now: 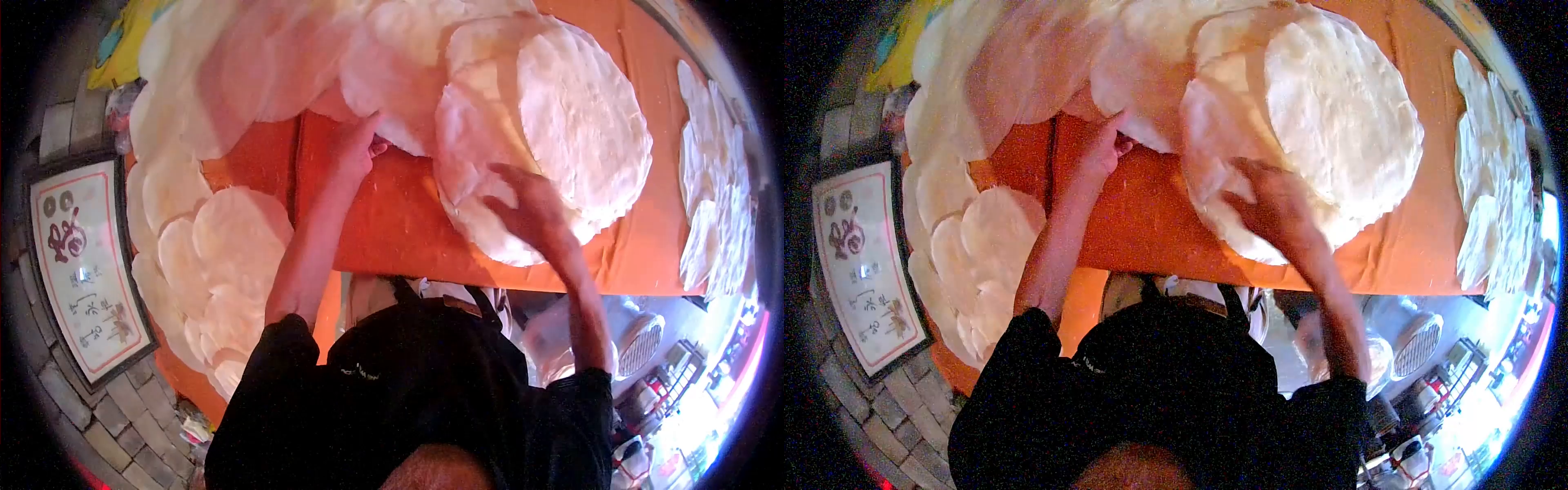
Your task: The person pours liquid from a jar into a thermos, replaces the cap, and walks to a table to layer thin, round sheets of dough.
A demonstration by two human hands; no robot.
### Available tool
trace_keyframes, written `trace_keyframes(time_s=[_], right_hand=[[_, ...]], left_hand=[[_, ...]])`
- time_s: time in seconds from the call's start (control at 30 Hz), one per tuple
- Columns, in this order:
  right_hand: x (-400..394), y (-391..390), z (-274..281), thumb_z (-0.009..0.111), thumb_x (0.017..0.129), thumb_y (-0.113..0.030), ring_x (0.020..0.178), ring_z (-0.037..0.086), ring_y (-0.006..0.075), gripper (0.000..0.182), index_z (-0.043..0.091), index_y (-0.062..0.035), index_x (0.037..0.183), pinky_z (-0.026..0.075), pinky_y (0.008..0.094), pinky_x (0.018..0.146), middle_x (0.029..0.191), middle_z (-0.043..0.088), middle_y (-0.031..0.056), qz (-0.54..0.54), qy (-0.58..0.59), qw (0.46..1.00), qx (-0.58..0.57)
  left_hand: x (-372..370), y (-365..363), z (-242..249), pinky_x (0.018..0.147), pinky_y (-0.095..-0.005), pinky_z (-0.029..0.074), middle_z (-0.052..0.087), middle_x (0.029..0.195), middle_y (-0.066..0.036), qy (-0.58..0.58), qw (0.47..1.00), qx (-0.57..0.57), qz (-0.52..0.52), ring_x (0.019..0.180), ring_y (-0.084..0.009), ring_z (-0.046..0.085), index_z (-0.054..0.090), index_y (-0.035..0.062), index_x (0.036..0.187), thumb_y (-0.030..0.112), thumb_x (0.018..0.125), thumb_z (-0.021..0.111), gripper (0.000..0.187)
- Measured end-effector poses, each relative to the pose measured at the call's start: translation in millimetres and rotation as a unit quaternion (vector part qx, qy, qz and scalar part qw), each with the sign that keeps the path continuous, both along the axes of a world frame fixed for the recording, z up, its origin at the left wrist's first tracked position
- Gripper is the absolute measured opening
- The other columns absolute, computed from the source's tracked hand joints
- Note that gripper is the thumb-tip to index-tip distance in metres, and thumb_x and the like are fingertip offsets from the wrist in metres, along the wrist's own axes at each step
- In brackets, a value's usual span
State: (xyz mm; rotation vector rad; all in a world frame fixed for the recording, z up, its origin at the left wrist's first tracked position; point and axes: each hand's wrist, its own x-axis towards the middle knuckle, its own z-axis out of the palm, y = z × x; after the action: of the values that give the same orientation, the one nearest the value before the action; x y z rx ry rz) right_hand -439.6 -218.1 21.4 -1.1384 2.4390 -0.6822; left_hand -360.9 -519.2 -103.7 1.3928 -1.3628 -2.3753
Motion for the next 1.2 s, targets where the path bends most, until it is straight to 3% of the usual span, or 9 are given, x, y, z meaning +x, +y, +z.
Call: trace_keyframes(time_s=[0.2,0.43,0.5,0.57,0.67,0.73,0.87,0.93,1.2], right_hand=[[21.8,-110.5,-19.7,0.073,0.075,-0.023,0.1,0.06,0.0359,0.061,0.052,-0.0039,0.128,0.049,0.0449,0.086,0.113,0.06,0.0203,-0.079,0.165,0.977,-0.109],[15.6,-123.2,52.1,0.063,0.08,-0.012,0.078,0.066,0.0324,0.022,0.06,-0.0039,0.1,0.054,0.0382,0.066,0.085,0.068,0.0129,-0.077,0.05,0.972,-0.215],[9.0,-125.0,95.7,0.061,0.083,-0.012,0.075,0.068,0.0285,0.015,0.065,-0.0014,0.094,0.054,0.0378,0.067,0.079,0.07,0.0118,-0.125,-0.06,0.973,-0.186],[-21.9,-113.9,107.4,0.063,0.086,-0.014,0.071,0.068,0.0207,0.017,0.07,0.0007,0.09,0.053,0.0349,0.069,0.074,0.071,0.0081,-0.15,-0.164,0.889,-0.401],[-70.0,-50.1,126.1,0.067,0.087,-0.015,0.077,0.066,0.0118,0.02,0.073,-0.0018,0.1,0.052,0.0262,0.073,0.087,0.073,0.007,-0.266,-0.124,0.912,-0.287],[-92.2,14.9,113.9,0.063,0.091,-0.015,0.099,0.064,0.0118,0.028,0.068,-0.0001,0.114,0.05,0.026,0.09,0.111,0.07,0.0094,-0.35,-0.249,0.818,-0.382],[-114.4,158.8,35.2,0.061,0.091,-0.023,0.095,0.065,0.0164,0.036,0.065,-0.0024,0.12,0.052,0.0297,0.084,0.115,0.068,0.0086,-0.352,-0.25,0.853,-0.293],[-111.3,200.1,-7.0,0.067,0.087,-0.026,0.066,0.065,0.0138,0.034,0.067,-0.0012,0.11,0.049,0.0264,0.054,0.088,0.07,0.0046,-0.38,-0.268,0.858,-0.216],[-70.9,163.2,3.6,0.071,0.088,-0.028,0.075,0.067,0.0204,0.048,0.057,-0.0054,0.128,0.053,0.0343,0.063,0.099,0.068,0.0157,-0.443,0.108,0.888,0.06]], left_hand=[[-23.8,15.0,79.5,0.062,-0.0332,0.047,0.068,0.083,-0.003,0.108,0.925,-0.363,-0.042,0.07,-0.0137,0.06,0.067,-0.003,0.089,0.019,0.082,0.069,0.023],[-13.9,14.3,201.7,0.078,-0.0299,0.049,0.067,0.092,-0.002,0.277,0.881,-0.376,0.073,0.084,-0.011,0.06,0.067,0.0026,0.097,0.021,0.09,0.06,0.021],[-10.9,-2.2,218.3,0.088,-0.0325,0.05,0.065,0.109,-0.007,0.412,0.884,-0.218,-0.048,0.101,-0.0173,0.061,0.06,0.0003,0.112,0.035,0.099,0.048,0.039],[-22.6,-10.3,216.9,0.087,-0.0323,0.052,0.066,0.104,-0.009,0.454,0.859,-0.228,-0.055,0.098,-0.0196,0.063,0.062,0.0,0.108,0.029,0.098,0.052,0.032],[-20.7,-36.1,165.4,0.083,-0.0338,0.054,0.068,0.1,-0.011,0.277,0.864,-0.421,-0.009,0.093,-0.0217,0.065,0.065,-0.0001,0.101,0.023,0.094,0.062,0.025],[-13.9,-67.3,121.5,0.075,-0.0316,0.053,0.068,0.09,-0.007,0.142,0.83,-0.537,-0.052,0.087,-0.0161,0.065,0.065,0.0027,0.098,0.021,0.087,0.067,0.021],[-10.5,-84.5,66.4,0.08,-0.0378,0.052,0.066,0.095,-0.012,0.005,0.739,-0.658,-0.149,0.091,-0.0255,0.065,0.065,0.0054,0.103,0.026,0.078,0.071,0.033],[-19.4,-90.5,41.0,0.083,-0.0416,0.05,0.065,0.102,-0.014,-0.04,0.67,-0.715,-0.196,0.096,-0.0311,0.063,0.065,0.0071,0.106,0.028,0.076,0.071,0.038],[-32.9,-131.3,4.6,0.086,-0.0491,0.049,0.061,0.109,-0.015,-0.036,0.545,-0.796,-0.259,0.104,-0.0364,0.057,0.06,0.0086,0.112,0.025,0.077,0.067,0.039]])
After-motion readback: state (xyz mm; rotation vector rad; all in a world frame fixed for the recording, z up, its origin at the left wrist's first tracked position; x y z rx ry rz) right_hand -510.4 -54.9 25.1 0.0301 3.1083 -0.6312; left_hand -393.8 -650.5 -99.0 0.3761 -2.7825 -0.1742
